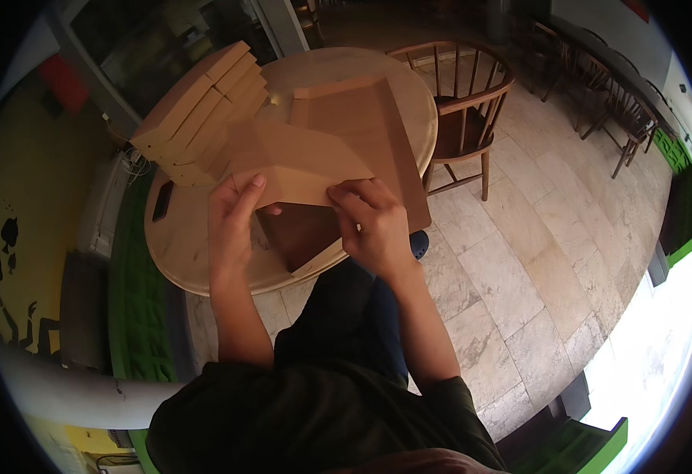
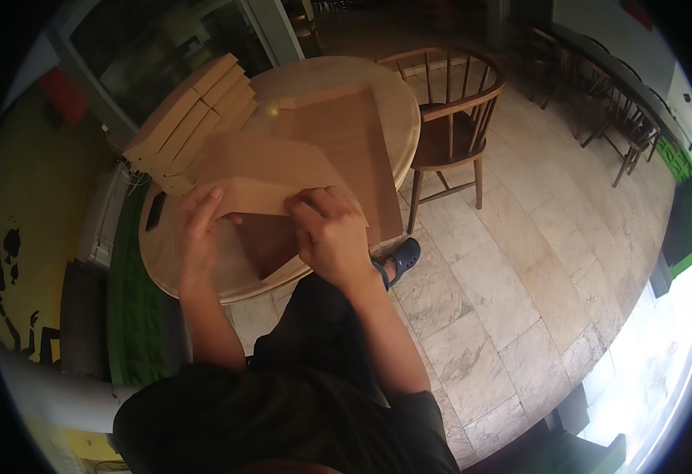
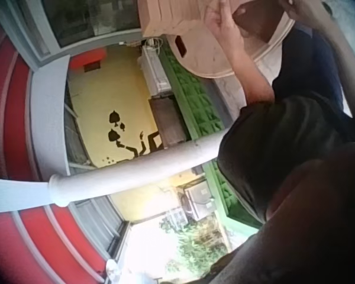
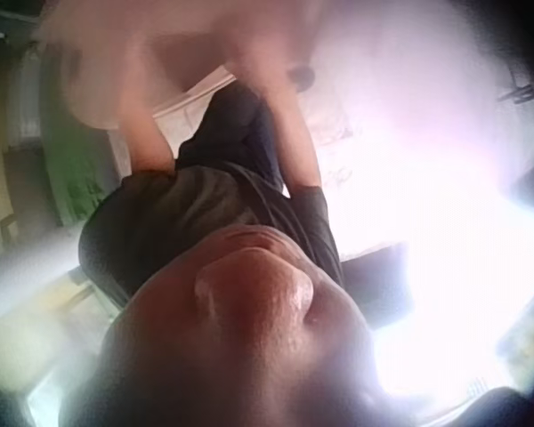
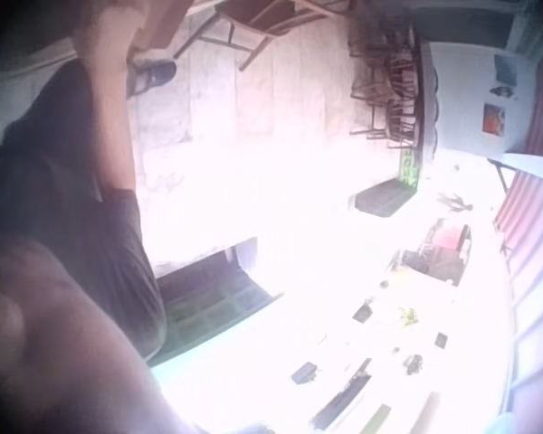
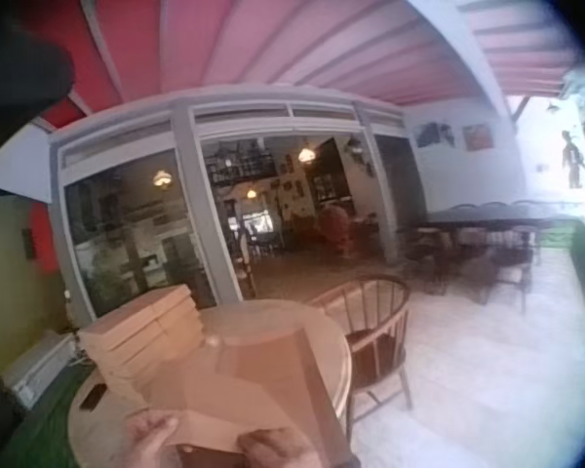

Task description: The person assembles flat cardboard pieces into small rectangular boxes by folding and interlocking the tabs. They repeatedly pick up a flat piece, fold the sides, and secure the tabs to form a box, then place the finished box on a growing stack on the table.

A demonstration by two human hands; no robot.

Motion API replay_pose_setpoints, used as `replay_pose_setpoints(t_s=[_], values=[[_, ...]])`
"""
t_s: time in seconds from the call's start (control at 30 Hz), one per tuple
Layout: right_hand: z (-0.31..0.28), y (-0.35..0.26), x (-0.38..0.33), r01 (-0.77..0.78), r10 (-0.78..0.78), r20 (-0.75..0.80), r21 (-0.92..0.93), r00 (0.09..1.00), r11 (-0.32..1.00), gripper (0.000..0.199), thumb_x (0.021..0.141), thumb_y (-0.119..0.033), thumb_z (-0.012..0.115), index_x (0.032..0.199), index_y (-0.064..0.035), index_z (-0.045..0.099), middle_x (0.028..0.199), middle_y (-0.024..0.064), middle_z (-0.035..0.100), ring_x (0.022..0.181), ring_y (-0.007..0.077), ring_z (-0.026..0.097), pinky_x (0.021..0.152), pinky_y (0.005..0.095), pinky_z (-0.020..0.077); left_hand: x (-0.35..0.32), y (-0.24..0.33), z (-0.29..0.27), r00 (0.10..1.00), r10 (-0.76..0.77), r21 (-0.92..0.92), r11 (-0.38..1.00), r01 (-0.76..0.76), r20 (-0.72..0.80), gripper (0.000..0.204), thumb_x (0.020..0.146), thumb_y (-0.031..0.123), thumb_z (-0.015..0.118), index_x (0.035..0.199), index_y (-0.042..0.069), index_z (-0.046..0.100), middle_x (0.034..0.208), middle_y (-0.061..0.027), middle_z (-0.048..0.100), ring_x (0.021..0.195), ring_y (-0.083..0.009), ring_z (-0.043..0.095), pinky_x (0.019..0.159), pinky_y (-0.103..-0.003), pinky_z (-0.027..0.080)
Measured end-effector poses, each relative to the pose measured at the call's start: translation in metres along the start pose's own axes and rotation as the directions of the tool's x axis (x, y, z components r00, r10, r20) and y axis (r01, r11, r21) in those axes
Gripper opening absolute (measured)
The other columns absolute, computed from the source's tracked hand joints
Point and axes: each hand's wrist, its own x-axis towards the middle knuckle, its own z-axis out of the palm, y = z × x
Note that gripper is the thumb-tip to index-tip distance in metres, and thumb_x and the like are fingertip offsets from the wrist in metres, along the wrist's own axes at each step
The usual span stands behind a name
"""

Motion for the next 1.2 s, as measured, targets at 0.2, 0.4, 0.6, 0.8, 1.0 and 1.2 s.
replay_pose_setpoints(t_s=[0.2,0.4,0.6,0.8,1.0,1.2], values=[[-0.011,-0.007,0.005,-0.016,0.015,-0.012,-0.114,1.0,0.993,0.045,0.069,0.006,0.067,0.112,-0.0072,0.074,0.102,0.0078,0.071,0.092,0.0307,0.067,0.078,0.0435,0.057,0.001,0.012,0.004,0.998,0.023,0.094,0.995,-0.028,0.054,0.023,0.102,0.016,0.073,0.11,-0.006,0.073,0.097,-0.0071,0.075,0.085,-0.0104,0.067,0.074,-0.028,0.054],[-0.014,-0.016,0.021,-0.017,0.018,0.003,-0.196,1.0,0.98,0.033,0.081,0.01,0.067,0.109,-0.0032,0.076,0.1,0.0112,0.073,0.092,0.0329,0.069,0.077,0.0419,0.0579,0.019,0.017,-0.011,0.99,0.129,0.301,0.944,-0.138,0.048,0.014,0.104,0.008,0.068,0.103,-0.006,0.073,0.092,-0.0031,0.073,0.084,-0.0061,0.06,0.078,-0.024,0.048],[0.002,-0.014,0.04,-0.077,0.071,-0.091,-0.072,0.993,0.994,0.019,0.089,0.001,0.073,0.107,-0.0046,0.074,0.098,0.0112,0.071,0.087,0.0341,0.068,0.075,0.043,0.0556,0.033,-0.009,-0.01,0.899,0.415,0.446,0.783,-0.433,0.144,0.003,0.097,0.0,0.072,0.097,-0.003,0.071,0.085,-0.0066,0.07,0.079,-0.012,0.062,0.077,-0.026,0.049],[0.017,-0.014,0.036,-0.15,0.156,-0.148,0.045,0.977,0.988,0.019,0.089,0.004,0.073,0.107,-0.0035,0.074,0.098,0.0126,0.07,0.088,0.0304,0.07,0.072,0.0372,0.0555,0.037,-0.048,0.013,0.956,0.291,0.13,0.95,-0.284,-0.036,0.009,0.092,-0.002,0.078,0.095,-0.002,0.069,0.083,-0.0069,0.074,0.08,-0.0096,0.07,0.074,-0.025,0.054],[0.035,-0.023,0.037,-0.171,0.178,-0.297,0.051,0.938,0.984,0.025,0.087,0.005,0.074,0.111,-0.0015,0.074,0.098,0.0138,0.068,0.085,0.027,0.069,0.071,0.035,0.0548,0.045,-0.06,0.022,0.939,0.315,0.108,0.947,-0.303,-0.134,0.016,0.089,0.001,0.083,0.095,0.0,0.068,0.083,-0.0068,0.078,0.076,-0.0082,0.073,0.068,-0.024,0.055],[0.048,-0.023,0.05,-0.147,0.141,-0.346,0.007,0.928,0.989,0.018,0.087,0.005,0.074,0.105,0.0015,0.075,0.099,0.0125,0.068,0.086,0.0235,0.068,0.073,0.0317,0.0532,0.06,-0.064,0.011,0.95,0.313,0.267,0.915,-0.302,0.0,0.016,0.09,0.006,0.084,0.096,0.001,0.071,0.083,-0.0048,0.078,0.075,-0.0082,0.073,0.064,-0.027,0.054]])
